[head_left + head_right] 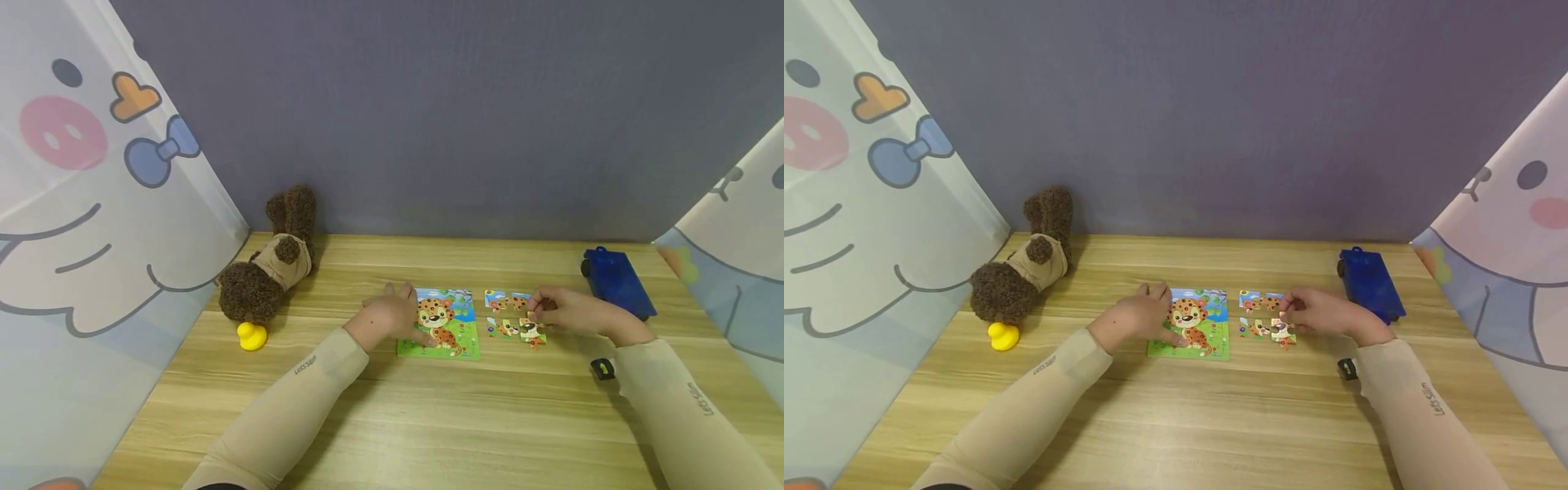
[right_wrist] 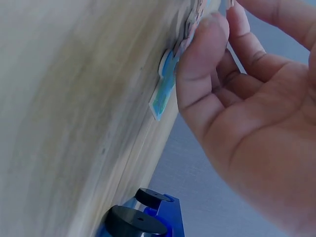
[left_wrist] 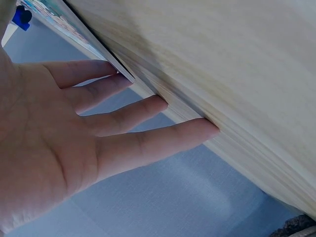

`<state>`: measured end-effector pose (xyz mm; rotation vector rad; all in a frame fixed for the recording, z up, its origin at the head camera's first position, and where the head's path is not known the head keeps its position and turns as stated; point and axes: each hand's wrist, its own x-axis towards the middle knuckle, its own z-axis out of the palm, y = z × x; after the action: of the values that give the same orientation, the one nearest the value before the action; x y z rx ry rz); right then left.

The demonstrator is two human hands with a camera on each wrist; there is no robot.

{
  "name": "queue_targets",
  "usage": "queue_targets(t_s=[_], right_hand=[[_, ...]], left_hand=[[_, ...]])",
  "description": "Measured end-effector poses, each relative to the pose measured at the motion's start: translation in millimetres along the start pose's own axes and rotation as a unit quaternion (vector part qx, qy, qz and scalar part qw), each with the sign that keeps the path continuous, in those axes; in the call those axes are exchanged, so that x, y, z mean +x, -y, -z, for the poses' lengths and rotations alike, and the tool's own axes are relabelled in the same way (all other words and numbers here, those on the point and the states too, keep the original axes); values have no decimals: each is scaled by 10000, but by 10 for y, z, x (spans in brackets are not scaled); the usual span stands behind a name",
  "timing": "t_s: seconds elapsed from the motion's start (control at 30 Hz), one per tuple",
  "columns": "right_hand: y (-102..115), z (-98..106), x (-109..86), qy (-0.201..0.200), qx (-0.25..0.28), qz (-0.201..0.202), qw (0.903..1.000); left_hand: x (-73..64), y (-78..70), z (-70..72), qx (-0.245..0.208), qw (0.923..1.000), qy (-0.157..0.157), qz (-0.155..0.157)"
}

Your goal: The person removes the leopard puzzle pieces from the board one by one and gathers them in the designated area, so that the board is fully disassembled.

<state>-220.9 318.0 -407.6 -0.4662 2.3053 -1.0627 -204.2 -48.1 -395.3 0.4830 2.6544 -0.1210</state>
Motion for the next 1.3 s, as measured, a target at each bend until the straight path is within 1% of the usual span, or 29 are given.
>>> queue_targets(t_s=[0.1,0.2,0.37,0.47,0.53,0.6,0.7,0.87,1.0,1.1,1.17,1.23,1.3], right_hand=[[-25,3,13,-59,-65,9,10000],[-22,9,16,-177,-242,19,9995],[59,10,2,-413,-635,99,9971],[160,1,-8,-567,-703,212,9957],[250,-8,-7,-663,-649,283,9953],[354,-18,3,-720,-471,298,9958],[512,-59,36,-807,-501,330,9949],[752,-167,127,-768,-775,422,9931],[890,-237,189,-704,-889,586,9918],[956,-276,237,-659,-887,709,9913],[978,-296,278,-635,-873,751,9913],[999,-317,324,-597,-792,828,9916],[1006,-339,379,-572,-721,874,9919]], left_hand=[[3,-2,-5,15,10000,10,23],[4,-1,-5,-3,10000,7,33],[-6,-3,2,-48,10000,-9,-12],[-13,-8,7,-133,9999,-13,-16],[-16,-10,14,-272,9996,15,5],[-16,-12,26,-440,9990,39,58],[-14,-18,51,-663,9977,98,133],[-8,-11,89,-876,9958,194,178],[-2,1,114,-1108,9935,243,50],[5,-11,129,-1154,9932,133,-98],[8,-40,135,-1130,9934,-5,-172],[8,-86,133,-1037,9943,-131,-194],[5,-143,124,-940,9953,-154,-155]])
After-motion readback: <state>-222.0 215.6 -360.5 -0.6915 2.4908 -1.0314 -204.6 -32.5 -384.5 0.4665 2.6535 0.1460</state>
